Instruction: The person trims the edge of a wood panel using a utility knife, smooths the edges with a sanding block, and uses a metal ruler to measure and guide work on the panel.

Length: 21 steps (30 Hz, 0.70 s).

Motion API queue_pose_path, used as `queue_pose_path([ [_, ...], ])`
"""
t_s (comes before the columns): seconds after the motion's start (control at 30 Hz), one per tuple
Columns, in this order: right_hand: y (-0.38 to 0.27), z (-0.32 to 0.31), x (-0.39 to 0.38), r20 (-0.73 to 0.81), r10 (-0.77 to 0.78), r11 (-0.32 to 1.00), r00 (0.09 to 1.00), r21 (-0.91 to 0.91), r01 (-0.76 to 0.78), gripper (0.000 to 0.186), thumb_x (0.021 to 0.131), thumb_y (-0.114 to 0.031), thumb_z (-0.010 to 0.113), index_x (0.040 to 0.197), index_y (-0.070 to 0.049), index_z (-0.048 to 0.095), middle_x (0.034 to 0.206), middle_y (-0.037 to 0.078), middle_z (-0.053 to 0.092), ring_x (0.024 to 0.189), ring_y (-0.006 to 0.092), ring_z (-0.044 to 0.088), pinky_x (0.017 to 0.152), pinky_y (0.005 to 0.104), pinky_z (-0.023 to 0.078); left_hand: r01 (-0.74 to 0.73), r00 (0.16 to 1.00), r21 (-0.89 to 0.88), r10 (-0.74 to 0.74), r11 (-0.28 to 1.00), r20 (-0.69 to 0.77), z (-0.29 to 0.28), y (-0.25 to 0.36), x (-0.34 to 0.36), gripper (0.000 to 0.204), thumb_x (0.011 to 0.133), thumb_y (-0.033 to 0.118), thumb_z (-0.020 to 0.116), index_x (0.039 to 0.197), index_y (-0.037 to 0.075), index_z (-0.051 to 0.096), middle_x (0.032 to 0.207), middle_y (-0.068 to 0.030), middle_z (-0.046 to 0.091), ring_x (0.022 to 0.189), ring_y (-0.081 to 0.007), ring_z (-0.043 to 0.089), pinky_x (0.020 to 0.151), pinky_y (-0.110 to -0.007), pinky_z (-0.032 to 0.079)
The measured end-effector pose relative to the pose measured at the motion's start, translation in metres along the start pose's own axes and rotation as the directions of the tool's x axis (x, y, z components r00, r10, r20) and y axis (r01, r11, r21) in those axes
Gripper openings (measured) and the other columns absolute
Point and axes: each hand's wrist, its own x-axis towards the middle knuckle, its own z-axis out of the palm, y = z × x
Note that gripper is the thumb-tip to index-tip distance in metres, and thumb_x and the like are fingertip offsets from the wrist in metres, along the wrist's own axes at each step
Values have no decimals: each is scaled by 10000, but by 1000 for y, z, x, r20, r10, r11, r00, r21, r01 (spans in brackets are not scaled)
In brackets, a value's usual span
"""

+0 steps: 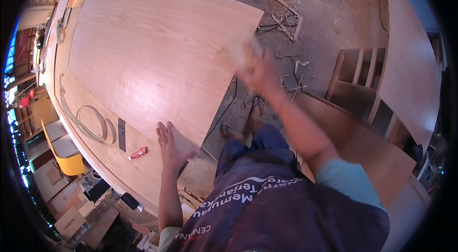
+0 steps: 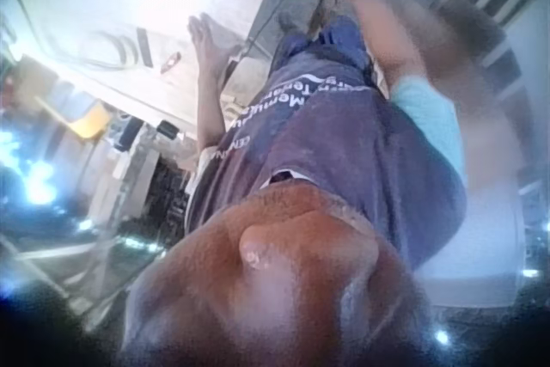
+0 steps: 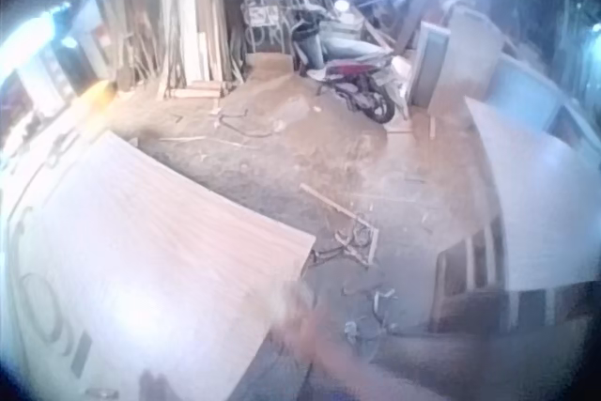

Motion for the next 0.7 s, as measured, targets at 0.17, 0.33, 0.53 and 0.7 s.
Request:
queue_pose_path([
  [0.17,18,-48,100,-103,178,981,979,101,-168,904,850,-585,746,1633,-308,388,1318,280,563,1193,470,622,993,566,511,-33,999,21,33,999,2,4,-6,6,1499,541,520,985,1702,132,120,1753,-247,42,1620,-447,20,1285,-589,144],
  [0.33,-8,47,-101,154,-284,957,946,-17,290,926,798,-633,768,1612,-352,427,1162,204,545,1007,428,661,834,555,569,-98,994,25,99,995,-40,7,-8,-5,1478,543,526,980,1694,111,150,1747,-264,52,1617,-454,49,1279,-601,149],
  [0.53,9,55,-62,-154,-275,961,949,-16,276,895,832,-639,759,1604,-319,437,1247,289,551,1094,495,640,896,577,555,-284,956,-19,281,959,-87,12,-39,-17,1351,592,448,973,1673,99,242,1742,-262,102,1612,-457,88,1284,-591,144],
  [0.7,-52,48,-101,111,-110,976,988,-175,128,796,891,-591,719,1595,-337,446,1227,258,585,1090,432,662,811,514,569,-294,953,-146,279,944,-117,6,-90,-40,1112,736,312,920,1652,116,322,1728,-205,232,1607,-409,180,1283,-561,184],
])
